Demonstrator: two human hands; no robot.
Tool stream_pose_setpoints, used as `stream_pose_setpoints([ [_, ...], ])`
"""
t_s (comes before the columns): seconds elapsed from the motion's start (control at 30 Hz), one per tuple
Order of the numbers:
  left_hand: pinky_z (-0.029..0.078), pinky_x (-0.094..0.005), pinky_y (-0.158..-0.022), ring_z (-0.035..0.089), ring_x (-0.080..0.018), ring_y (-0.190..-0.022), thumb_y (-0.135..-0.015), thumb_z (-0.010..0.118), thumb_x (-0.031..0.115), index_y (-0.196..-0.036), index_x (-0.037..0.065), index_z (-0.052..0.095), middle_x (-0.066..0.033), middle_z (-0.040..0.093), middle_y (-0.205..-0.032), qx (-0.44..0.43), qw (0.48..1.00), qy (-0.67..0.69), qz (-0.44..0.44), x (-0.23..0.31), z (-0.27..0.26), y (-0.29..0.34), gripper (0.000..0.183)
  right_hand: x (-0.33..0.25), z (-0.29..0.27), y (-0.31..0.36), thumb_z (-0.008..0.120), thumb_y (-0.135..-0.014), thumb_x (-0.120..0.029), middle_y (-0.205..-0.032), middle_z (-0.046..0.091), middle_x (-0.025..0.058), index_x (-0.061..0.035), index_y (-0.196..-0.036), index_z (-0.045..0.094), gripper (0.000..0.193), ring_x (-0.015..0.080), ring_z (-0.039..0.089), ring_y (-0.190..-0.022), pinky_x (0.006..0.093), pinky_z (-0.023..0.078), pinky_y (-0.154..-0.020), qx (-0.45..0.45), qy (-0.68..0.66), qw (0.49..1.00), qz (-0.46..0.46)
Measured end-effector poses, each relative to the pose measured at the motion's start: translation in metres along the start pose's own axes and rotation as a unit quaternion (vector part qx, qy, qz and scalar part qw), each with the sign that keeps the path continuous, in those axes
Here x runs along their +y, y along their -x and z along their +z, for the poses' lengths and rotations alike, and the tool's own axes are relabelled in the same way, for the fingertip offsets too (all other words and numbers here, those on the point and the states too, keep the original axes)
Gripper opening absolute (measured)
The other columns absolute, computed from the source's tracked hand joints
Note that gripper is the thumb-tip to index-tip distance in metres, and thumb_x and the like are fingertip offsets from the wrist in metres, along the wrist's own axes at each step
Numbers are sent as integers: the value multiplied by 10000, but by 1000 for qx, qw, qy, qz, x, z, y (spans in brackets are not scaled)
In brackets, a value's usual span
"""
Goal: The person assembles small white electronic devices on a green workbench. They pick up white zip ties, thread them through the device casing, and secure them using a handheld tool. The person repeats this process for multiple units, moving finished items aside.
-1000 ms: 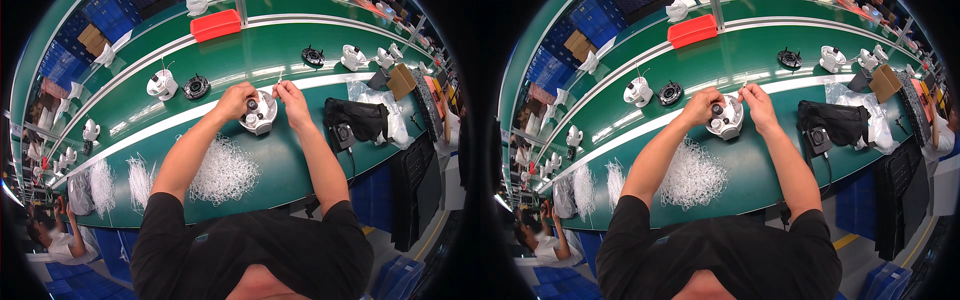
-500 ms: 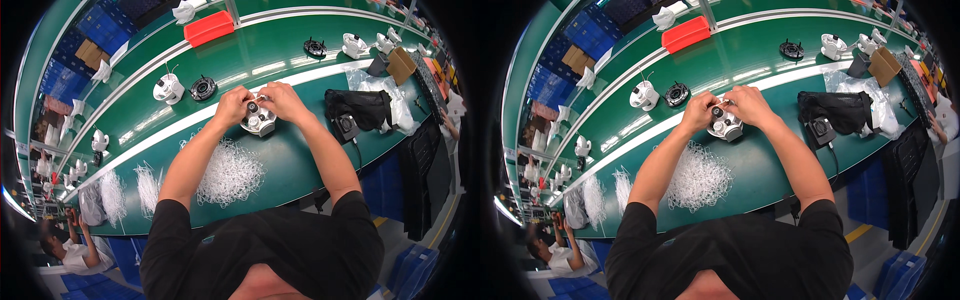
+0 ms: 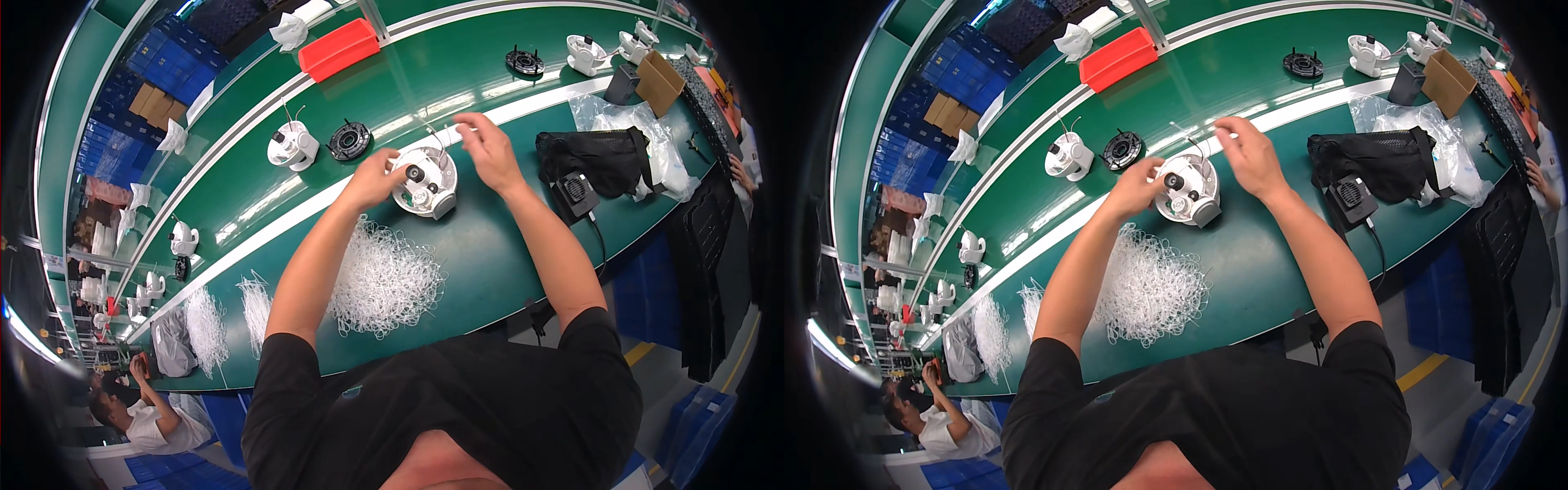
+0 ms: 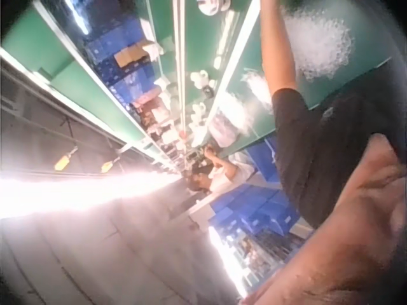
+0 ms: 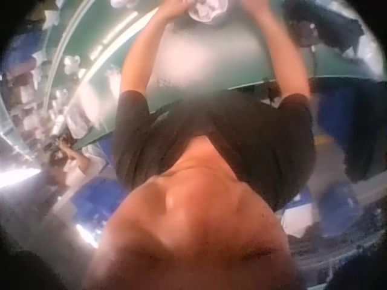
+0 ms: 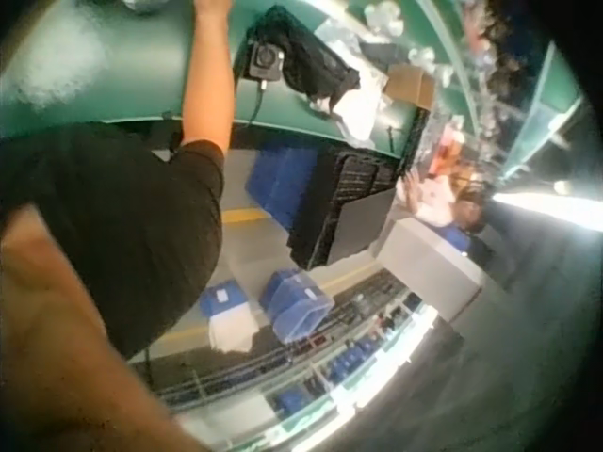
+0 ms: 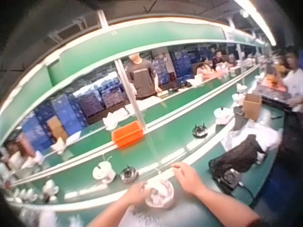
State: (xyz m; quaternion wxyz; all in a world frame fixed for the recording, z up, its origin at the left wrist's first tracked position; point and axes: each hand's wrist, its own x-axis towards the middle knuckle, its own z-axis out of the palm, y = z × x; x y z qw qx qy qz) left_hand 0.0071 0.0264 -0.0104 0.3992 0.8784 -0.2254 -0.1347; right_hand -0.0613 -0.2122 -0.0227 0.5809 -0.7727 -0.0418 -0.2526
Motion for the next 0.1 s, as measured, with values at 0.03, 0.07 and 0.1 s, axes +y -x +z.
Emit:
stream_pose_setpoints([
  [0.03,581,-417,-770,700,-276,-872,-911,717,366,-1123,-11,621,-181,695,-1025,-93,989,95,-63,-5,-2,-5,444,8,-5,3,574,-994,-266,-1132,666,106,-44,-1140,649,277,195,645,-952,330,522,-795,23,-16,998,61],
  [0.07,590,-425,-772,703,-278,-873,-907,721,395,-1142,1,622,-182,696,-1050,-180,958,186,-127,-13,-4,-8,469,14,-8,6,555,-1008,-276,-1155,667,114,-37,-1156,639,293,194,651,-1007,330,531,-809,44,-37,991,120],
  [0.1,591,-417,-832,707,-298,-888,-899,719,437,-1221,26,599,-190,697,-1077,-181,944,248,-125,-30,-1,-12,536,15,-7,5,555,-1008,-276,-1155,667,114,-37,-1156,639,293,194,651,-1007,330,531,-809,46,-41,991,121],
])
